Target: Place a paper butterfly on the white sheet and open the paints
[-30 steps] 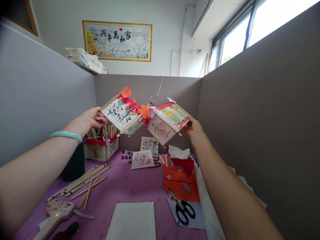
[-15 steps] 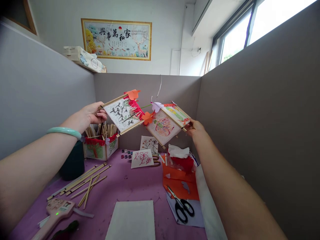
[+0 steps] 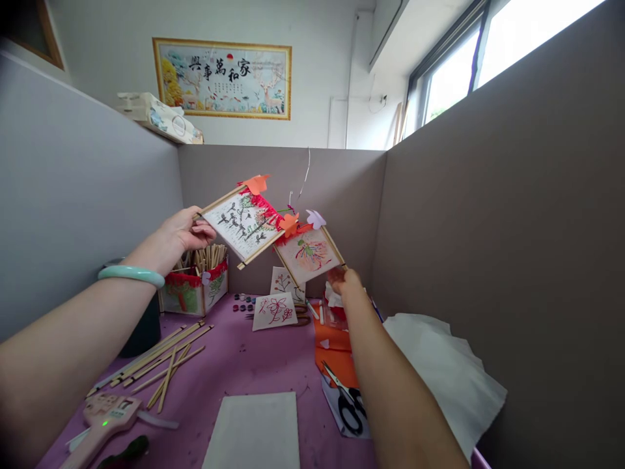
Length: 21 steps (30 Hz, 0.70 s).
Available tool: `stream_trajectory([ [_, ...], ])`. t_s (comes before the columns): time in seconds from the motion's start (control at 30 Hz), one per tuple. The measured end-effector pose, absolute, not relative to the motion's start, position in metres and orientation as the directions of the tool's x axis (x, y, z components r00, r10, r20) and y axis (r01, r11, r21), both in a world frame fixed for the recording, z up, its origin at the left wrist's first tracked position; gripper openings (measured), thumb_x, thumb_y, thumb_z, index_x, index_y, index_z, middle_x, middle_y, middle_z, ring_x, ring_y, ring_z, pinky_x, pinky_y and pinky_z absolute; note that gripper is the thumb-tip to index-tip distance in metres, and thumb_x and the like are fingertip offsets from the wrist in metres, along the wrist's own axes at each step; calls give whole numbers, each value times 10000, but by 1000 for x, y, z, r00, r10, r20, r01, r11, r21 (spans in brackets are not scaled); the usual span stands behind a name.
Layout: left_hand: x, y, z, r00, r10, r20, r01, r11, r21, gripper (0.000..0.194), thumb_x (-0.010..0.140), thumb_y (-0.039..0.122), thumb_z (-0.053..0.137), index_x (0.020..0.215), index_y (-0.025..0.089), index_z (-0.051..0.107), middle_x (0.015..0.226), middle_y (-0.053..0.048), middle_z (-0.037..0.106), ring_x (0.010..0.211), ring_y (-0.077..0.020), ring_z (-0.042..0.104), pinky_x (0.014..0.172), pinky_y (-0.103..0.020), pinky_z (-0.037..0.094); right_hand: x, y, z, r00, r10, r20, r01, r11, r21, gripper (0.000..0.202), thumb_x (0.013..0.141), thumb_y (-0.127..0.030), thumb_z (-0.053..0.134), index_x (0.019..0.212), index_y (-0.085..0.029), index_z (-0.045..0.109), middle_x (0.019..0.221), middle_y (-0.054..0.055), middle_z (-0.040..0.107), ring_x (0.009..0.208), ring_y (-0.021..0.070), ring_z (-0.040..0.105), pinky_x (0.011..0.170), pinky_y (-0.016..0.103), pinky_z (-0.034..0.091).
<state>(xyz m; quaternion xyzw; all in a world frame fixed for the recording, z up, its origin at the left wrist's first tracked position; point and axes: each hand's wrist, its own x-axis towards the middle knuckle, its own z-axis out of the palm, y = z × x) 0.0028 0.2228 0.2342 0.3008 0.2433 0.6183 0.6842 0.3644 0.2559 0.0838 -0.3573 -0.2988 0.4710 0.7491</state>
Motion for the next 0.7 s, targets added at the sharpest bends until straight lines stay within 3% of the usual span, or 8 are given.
stream_trajectory([
  [0.1, 8, 226, 223, 135, 991, 28, -688, 73, 722, 282, 527, -12, 408, 705, 205, 379, 476, 90, 254, 276, -35, 200, 244, -147, 230, 346, 248, 50, 315, 947, 67, -510, 228, -829, 160, 766, -2, 518, 766, -154, 569, 679, 1, 616, 606, 125, 618, 573, 260, 531],
  [0.23, 8, 229, 218, 142, 990, 22, -685, 82, 724, 295, 533, -10, 395, 743, 197, 410, 488, 89, 261, 277, -33, 201, 244, -143, 234, 321, 244, 31, 266, 960, 89, -497, 216, -840, 255, 651, -12, 638, 836, -179, 585, 749, -1, 657, 622, 135, 631, 550, 254, 526],
  [0.43, -1, 226, 222, 95, 995, 15, -656, 51, 753, 295, 547, -25, 397, 719, 212, 366, 485, 85, 253, 289, -41, 189, 240, -151, 223, 305, 254, 48, 321, 940, 118, -499, 273, -823, 163, 767, -306, 667, 765, -183, 559, 640, -13, 621, 540, 119, 594, 471, 217, 478],
  [0.7, -20, 233, 222, 140, 990, 16, -611, 74, 788, 255, 627, -26, 408, 744, 201, 395, 498, 81, 262, 334, -42, 158, 259, -150, 220, 342, 246, 81, 531, 819, 219, -384, 462, -799, 199, 797, -345, 621, 706, -200, 520, 493, -86, 521, 410, 74, 467, 384, 159, 376],
])
